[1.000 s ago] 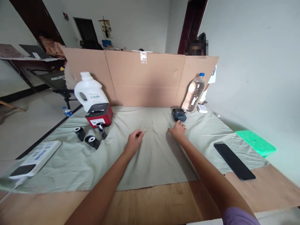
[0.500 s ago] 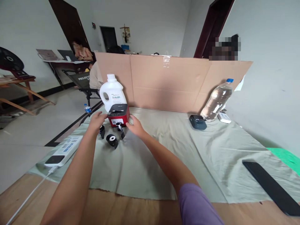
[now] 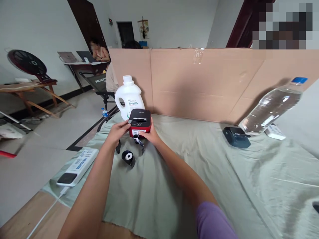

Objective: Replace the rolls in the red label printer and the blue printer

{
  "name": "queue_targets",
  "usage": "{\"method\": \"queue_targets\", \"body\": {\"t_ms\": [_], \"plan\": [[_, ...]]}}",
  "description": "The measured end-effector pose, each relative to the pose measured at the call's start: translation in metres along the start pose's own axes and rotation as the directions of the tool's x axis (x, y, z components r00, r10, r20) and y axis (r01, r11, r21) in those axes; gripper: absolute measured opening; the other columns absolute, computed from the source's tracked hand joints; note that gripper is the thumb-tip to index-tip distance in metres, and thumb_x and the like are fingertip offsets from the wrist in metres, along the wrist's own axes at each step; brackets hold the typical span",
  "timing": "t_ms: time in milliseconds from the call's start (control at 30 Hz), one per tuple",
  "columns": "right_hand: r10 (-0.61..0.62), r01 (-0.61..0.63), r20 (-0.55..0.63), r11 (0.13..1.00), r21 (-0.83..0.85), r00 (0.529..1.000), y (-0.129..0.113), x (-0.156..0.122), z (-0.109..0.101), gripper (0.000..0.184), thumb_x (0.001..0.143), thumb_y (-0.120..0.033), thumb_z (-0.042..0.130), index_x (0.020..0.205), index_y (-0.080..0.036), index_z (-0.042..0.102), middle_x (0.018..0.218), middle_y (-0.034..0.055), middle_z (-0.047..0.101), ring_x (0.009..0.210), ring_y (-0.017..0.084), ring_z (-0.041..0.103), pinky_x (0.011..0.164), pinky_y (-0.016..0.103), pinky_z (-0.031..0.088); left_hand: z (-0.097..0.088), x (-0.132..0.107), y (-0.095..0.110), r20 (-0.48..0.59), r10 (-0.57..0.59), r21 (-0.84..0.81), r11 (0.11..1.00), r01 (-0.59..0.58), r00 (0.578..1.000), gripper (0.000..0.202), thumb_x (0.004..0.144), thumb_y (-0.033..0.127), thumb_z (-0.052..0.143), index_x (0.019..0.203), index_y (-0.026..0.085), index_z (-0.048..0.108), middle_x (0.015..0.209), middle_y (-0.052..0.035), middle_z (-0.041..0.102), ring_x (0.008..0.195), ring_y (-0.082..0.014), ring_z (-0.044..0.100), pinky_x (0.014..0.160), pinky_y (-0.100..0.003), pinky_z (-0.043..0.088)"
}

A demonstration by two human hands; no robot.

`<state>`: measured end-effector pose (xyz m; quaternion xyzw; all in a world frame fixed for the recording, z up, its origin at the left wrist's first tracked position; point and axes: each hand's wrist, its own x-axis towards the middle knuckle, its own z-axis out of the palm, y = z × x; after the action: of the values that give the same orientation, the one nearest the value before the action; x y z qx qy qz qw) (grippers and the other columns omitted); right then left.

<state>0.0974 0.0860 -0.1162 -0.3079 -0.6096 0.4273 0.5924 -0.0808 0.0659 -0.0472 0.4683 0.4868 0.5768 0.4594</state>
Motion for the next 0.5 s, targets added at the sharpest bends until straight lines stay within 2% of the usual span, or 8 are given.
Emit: {"method": "queue_targets", "body": {"t_ms": [100, 233, 367, 500], "plan": [[-0.041, 0.042, -0.050, 0.999, 0.028, 0.998, -0.024, -0.011, -0.025, 0.126, 0.070, -0.048, 0.084, 0.161, -0.030, -0.001, 0.158, 0.0073, 0.041, 0.140, 0.027, 0.047, 0.119, 0.049, 0.037, 0.028, -0.015, 0.014, 0.124, 0.122, 0.001, 0.992, -0.123, 0.985, 0.060, 0.064, 0.044, 0.086, 0.115, 0.015, 0.075, 0.118, -0.0083, 0.074, 0.119, -0.0295, 0.064, 0.111, -0.046, 0.046], [-0.075, 0.060, -0.142, 0.993, -0.101, 0.987, -0.077, -0.046, -0.075, 0.130, 0.069, -0.050, 0.085, 0.161, -0.028, -0.003, 0.160, 0.0103, 0.035, 0.140, 0.029, 0.045, 0.117, 0.051, 0.038, 0.075, -0.053, 0.031, 0.301, 0.255, 0.001, 0.963, -0.268, 0.919, 0.063, 0.072, 0.047, 0.080, 0.127, 0.017, 0.069, 0.127, -0.0066, 0.070, 0.124, -0.0298, 0.062, 0.112, -0.045, 0.046], [-0.122, 0.074, -0.210, 0.972, -0.224, 0.970, -0.130, -0.117, -0.115, 0.118, 0.076, -0.047, 0.081, 0.161, -0.028, 0.002, 0.160, 0.0108, 0.036, 0.141, 0.028, 0.044, 0.118, 0.048, 0.038, 0.115, -0.118, 0.040, 0.419, 0.290, 0.022, 0.944, -0.328, 0.860, 0.063, 0.078, 0.043, 0.077, 0.135, 0.019, 0.064, 0.133, -0.0050, 0.067, 0.126, -0.0296, 0.061, 0.109, -0.041, 0.049], [-0.070, -0.025, -0.296, 0.951, -0.309, 0.953, -0.157, -0.200, -0.135, 0.116, 0.076, -0.047, 0.080, 0.161, -0.028, 0.003, 0.156, 0.0135, 0.041, 0.137, 0.030, 0.049, 0.116, 0.051, 0.039, 0.140, -0.186, 0.022, 0.463, 0.234, -0.035, 0.968, -0.247, 0.855, 0.065, 0.077, 0.041, 0.078, 0.135, 0.017, 0.063, 0.132, -0.0049, 0.068, 0.122, -0.0292, 0.063, 0.107, -0.041, 0.051]]}}
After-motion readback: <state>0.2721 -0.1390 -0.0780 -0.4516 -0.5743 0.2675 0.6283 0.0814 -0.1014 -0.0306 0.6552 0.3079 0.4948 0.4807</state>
